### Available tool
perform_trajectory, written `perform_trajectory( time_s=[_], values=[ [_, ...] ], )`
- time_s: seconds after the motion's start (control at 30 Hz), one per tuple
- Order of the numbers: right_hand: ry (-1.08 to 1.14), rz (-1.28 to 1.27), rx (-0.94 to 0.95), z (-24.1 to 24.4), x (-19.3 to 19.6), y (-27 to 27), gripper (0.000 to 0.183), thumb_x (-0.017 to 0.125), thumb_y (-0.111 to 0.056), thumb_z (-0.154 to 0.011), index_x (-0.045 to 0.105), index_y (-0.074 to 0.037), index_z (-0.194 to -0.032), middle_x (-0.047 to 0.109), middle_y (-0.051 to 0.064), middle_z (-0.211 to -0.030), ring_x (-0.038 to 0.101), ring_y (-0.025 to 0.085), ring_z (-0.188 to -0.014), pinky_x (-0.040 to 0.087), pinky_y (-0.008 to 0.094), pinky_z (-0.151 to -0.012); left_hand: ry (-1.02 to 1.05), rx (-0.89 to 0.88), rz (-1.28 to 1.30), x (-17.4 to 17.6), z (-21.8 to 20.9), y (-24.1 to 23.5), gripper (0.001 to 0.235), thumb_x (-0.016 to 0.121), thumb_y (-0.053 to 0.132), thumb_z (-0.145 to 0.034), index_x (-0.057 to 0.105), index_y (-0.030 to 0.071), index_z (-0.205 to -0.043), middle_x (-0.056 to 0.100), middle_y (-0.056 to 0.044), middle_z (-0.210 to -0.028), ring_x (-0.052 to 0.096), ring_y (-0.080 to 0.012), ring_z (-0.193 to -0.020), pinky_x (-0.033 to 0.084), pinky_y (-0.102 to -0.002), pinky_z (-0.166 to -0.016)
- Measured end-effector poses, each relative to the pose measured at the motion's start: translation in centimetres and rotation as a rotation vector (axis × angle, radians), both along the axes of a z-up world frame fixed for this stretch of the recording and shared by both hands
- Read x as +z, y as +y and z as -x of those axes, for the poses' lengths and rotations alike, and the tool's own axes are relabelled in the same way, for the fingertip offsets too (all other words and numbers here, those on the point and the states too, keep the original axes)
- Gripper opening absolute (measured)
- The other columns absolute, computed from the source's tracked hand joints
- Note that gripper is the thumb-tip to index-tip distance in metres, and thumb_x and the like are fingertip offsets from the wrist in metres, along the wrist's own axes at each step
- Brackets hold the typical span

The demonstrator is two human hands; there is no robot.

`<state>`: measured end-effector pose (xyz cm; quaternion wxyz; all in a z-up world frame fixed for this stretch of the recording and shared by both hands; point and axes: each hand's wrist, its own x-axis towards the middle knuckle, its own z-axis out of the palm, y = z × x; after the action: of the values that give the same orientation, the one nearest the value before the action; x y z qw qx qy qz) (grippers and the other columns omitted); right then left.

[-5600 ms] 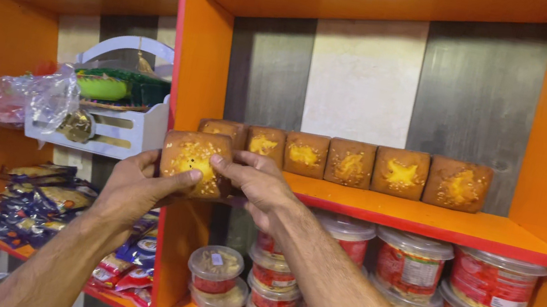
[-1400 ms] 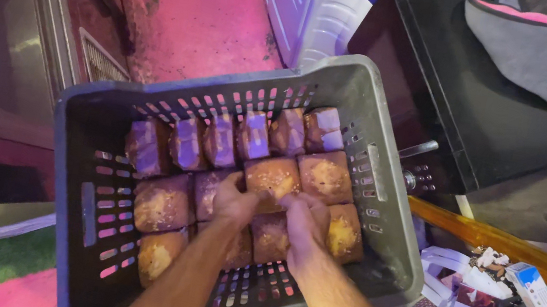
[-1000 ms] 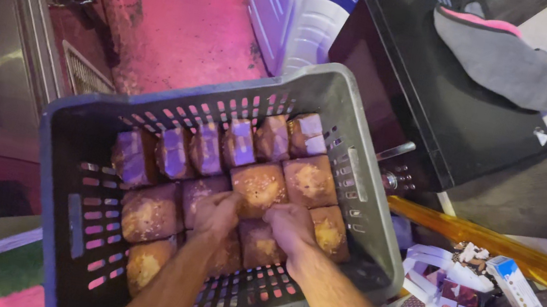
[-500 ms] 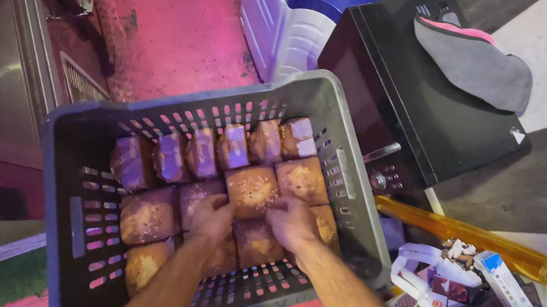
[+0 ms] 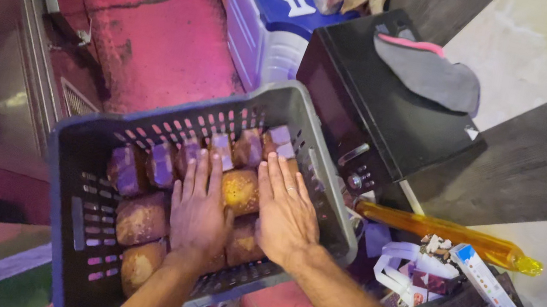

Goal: The person takes square baked cakes from a shelf and places them into a plastic crate one by one, then repeats the process by taking more cakes from the shelf and placing them into the crate.

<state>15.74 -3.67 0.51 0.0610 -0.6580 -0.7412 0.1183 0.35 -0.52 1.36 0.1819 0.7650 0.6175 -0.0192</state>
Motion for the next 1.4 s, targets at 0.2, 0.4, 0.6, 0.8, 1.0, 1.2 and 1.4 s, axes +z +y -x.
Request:
perform_trajectory(
  time_s=[0.2,0.4,0.6,0.8,1.0,1.2,1.4],
  values=[
    [-0.099,-0.016,-0.002,-1.2,3.1,-1.0,0.098,0.067,-0.018,-0.075,0.023,0.001,-0.159,0.017,0.021,-0.169,0.011,0.033,-0.158,0.016,0.051,-0.125,0.03,-0.032,-0.138,1.2,-0.7,-0.9,0.103,0.069,0.033,-0.082,0.012,0.014,-0.165,0.011,-0.011,-0.172,0.015,-0.0302,-0.158,0.028,-0.053,-0.122],
    [-0.108,-0.202,-0.014,-3.6,9.5,-2.0,0.095,0.064,-0.015,-0.073,0.026,0.002,-0.158,0.022,0.021,-0.168,0.015,0.034,-0.157,0.014,0.055,-0.124,-0.008,-0.072,-0.334,4.5,-2.3,-0.3,0.102,0.07,0.035,-0.08,0.016,0.019,-0.166,0.017,-0.013,-0.17,0.021,-0.0321,-0.156,0.031,-0.052,-0.119],
    [-0.116,-0.366,-0.058,-6.6,16.9,-3.6,0.094,0.064,-0.016,-0.071,0.03,0.003,-0.157,0.024,0.022,-0.167,0.016,0.035,-0.157,0.014,0.057,-0.123,-0.171,-0.097,-0.417,12.1,-5.5,0.0,0.093,0.067,0.029,-0.08,0.026,0.021,-0.163,0.023,-0.011,-0.169,0.024,-0.0318,-0.156,0.032,-0.055,-0.119],
    [-0.216,-0.558,-0.123,-11.1,25.3,-5.7,0.092,0.064,-0.018,-0.073,0.032,0.003,-0.157,0.026,0.022,-0.167,0.02,0.036,-0.156,0.016,0.059,-0.122,-0.281,-0.236,-0.578,19.5,-10.0,0.6,0.095,0.073,0.033,-0.077,0.03,0.02,-0.161,0.026,-0.012,-0.166,0.026,-0.0327,-0.154,0.034,-0.056,-0.117],
    [-0.317,-0.744,-0.231,-16.1,33.3,-9.2,0.092,0.067,-0.019,-0.072,0.034,0.003,-0.156,0.03,0.024,-0.165,0.023,0.037,-0.155,0.019,0.058,-0.122,-0.438,-0.378,-0.706,26.9,-16.0,0.3,0.083,0.07,0.031,-0.081,0.038,0.018,-0.157,0.031,-0.012,-0.163,0.03,-0.0351,-0.152,0.033,-0.055,-0.117],
    [-0.476,-0.896,-0.323,-20.8,40.9,-12.9,0.093,0.07,-0.022,-0.07,0.038,0.003,-0.154,0.033,0.023,-0.163,0.026,0.035,-0.155,0.02,0.056,-0.122,-0.557,-0.516,-0.833,34.7,-22.4,-0.6,0.083,0.072,0.032,-0.081,0.038,0.021,-0.156,0.033,-0.009,-0.16,0.033,-0.0343,-0.15,0.039,-0.055,-0.113],
    [-0.584,-0.971,-0.459,-24.8,47.8,-17.3,0.091,0.07,-0.021,-0.071,0.038,0.001,-0.153,0.033,0.022,-0.162,0.027,0.037,-0.153,0.024,0.059,-0.119,-0.723,-0.691,-0.89,42.4,-28.6,-2.5,0.082,0.072,0.027,-0.08,0.037,0.021,-0.155,0.035,-0.011,-0.156,0.037,-0.0374,-0.145,0.042,-0.057,-0.108]
  ],
)
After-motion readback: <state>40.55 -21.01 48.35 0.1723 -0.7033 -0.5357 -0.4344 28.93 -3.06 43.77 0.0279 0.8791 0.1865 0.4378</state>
